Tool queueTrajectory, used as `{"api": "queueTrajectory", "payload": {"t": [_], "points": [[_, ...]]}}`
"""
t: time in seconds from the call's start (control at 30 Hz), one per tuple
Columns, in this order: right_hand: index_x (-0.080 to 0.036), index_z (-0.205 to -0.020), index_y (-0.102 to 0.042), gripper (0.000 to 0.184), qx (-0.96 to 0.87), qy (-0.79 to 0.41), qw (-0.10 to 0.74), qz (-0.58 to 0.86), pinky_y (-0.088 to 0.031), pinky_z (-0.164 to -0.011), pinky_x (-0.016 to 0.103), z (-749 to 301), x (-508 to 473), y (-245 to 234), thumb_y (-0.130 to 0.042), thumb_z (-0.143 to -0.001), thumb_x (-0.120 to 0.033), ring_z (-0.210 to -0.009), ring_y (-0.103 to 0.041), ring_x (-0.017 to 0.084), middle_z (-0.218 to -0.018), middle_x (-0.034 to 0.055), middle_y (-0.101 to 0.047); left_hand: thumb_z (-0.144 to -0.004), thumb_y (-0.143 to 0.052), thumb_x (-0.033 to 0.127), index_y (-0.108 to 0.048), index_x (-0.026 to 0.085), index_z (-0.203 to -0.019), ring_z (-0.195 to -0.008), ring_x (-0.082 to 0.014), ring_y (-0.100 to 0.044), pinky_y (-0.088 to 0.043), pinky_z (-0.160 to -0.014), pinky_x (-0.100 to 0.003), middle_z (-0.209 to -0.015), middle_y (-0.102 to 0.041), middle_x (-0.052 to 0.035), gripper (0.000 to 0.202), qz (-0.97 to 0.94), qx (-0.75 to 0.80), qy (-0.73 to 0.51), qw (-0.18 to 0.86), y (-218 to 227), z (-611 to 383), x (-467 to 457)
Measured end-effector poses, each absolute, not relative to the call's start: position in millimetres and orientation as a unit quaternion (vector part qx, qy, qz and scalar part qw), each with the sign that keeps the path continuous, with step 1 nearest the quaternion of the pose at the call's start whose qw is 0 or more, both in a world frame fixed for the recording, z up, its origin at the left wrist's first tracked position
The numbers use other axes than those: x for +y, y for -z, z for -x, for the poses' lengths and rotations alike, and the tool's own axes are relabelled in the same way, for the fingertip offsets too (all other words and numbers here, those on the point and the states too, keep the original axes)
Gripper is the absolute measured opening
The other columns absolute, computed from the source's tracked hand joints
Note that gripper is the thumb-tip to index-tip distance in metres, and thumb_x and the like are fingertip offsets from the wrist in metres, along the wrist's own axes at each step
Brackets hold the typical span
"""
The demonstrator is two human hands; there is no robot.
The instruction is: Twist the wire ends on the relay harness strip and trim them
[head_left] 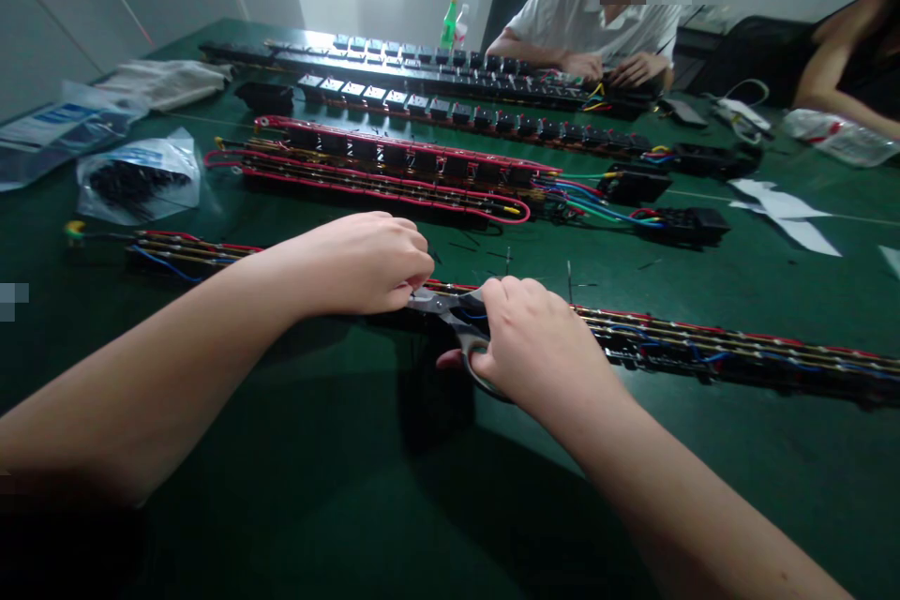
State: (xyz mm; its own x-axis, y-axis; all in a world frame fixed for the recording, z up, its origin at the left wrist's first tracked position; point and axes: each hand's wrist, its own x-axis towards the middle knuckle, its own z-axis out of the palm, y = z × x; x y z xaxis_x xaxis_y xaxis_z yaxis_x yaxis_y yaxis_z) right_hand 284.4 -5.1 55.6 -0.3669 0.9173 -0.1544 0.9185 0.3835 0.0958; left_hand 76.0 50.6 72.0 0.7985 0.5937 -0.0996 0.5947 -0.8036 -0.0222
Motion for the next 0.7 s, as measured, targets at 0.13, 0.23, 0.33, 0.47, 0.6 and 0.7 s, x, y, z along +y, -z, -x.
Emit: {"api": "queueTrajectory", "payload": {"t": [0.13,0.23,0.33,0.47,0.6,0.7], "points": [[-0.014,-0.108,-0.061,0.041,0.838,0.011,0.084,-0.540,-0.052,-0.083,0.042,-288.4,-2.0,-52.5,-0.069,-0.083,-0.045,-0.101,-0.065,0.034,-0.105,0.0151,-0.068,-0.090,-0.054,0.023,-0.073,0.020,-0.094,-0.095,-0.0216,-0.065,-0.047,-0.084,-0.032,-0.097,-0.074,-0.0053,0.020,-0.948,0.314,0.049,0.008,-72.7,-75.8,49.6],[-0.014,-0.105,-0.061,0.033,0.844,0.003,0.072,-0.531,-0.052,-0.081,0.040,-291.5,-0.2,-51.1,-0.066,-0.083,-0.038,-0.099,-0.067,0.034,-0.103,0.0144,-0.069,-0.092,-0.052,0.024,-0.074,0.020,-0.096,-0.095,-0.0205,-0.065,-0.047,-0.085,-0.031,-0.098,-0.074,-0.0055,0.023,-0.948,0.314,0.055,0.012,-73.0,-75.1,49.2],[-0.015,-0.103,-0.062,0.028,0.850,0.004,0.063,-0.524,-0.052,-0.080,0.039,-293.0,0.9,-52.0,-0.064,-0.083,-0.034,-0.097,-0.068,0.033,-0.101,0.0137,-0.071,-0.094,-0.050,0.025,-0.074,0.020,-0.096,-0.096,-0.0201,-0.064,-0.046,-0.086,-0.030,-0.097,-0.074,-0.0058,0.024,-0.947,0.315,0.053,0.020,-73.2,-74.8,49.4],[-0.015,-0.103,-0.063,0.026,0.852,0.009,0.060,-0.520,-0.051,-0.078,0.038,-292.8,1.7,-54.3,-0.061,-0.084,-0.034,-0.096,-0.069,0.033,-0.101,0.0139,-0.072,-0.094,-0.050,0.024,-0.074,0.019,-0.096,-0.095,-0.0200,-0.064,-0.046,-0.087,-0.031,-0.096,-0.073,-0.0056,0.025,-0.947,0.315,0.042,0.043,-73.0,-74.1,50.6],[-0.016,-0.101,-0.063,0.024,0.850,0.010,0.064,-0.522,-0.049,-0.074,0.037,-292.3,2.3,-54.7,-0.061,-0.084,-0.032,-0.095,-0.070,0.033,-0.101,0.0135,-0.073,-0.094,-0.050,0.025,-0.074,0.020,-0.096,-0.096,-0.0188,-0.063,-0.045,-0.088,-0.030,-0.097,-0.072,-0.0048,0.025,-0.945,0.320,0.044,0.061,-72.3,-72.9,51.0],[-0.016,-0.100,-0.063,0.023,0.854,0.004,0.058,-0.517,-0.047,-0.071,0.036,-293.4,3.1,-53.9,-0.060,-0.083,-0.032,-0.093,-0.070,0.032,-0.099,0.0130,-0.074,-0.094,-0.050,0.026,-0.073,0.020,-0.095,-0.097,-0.0187,-0.063,-0.045,-0.088,-0.030,-0.097,-0.072,-0.0042,0.024,-0.942,0.325,0.042,0.069,-70.9,-71.9,51.1]]}}
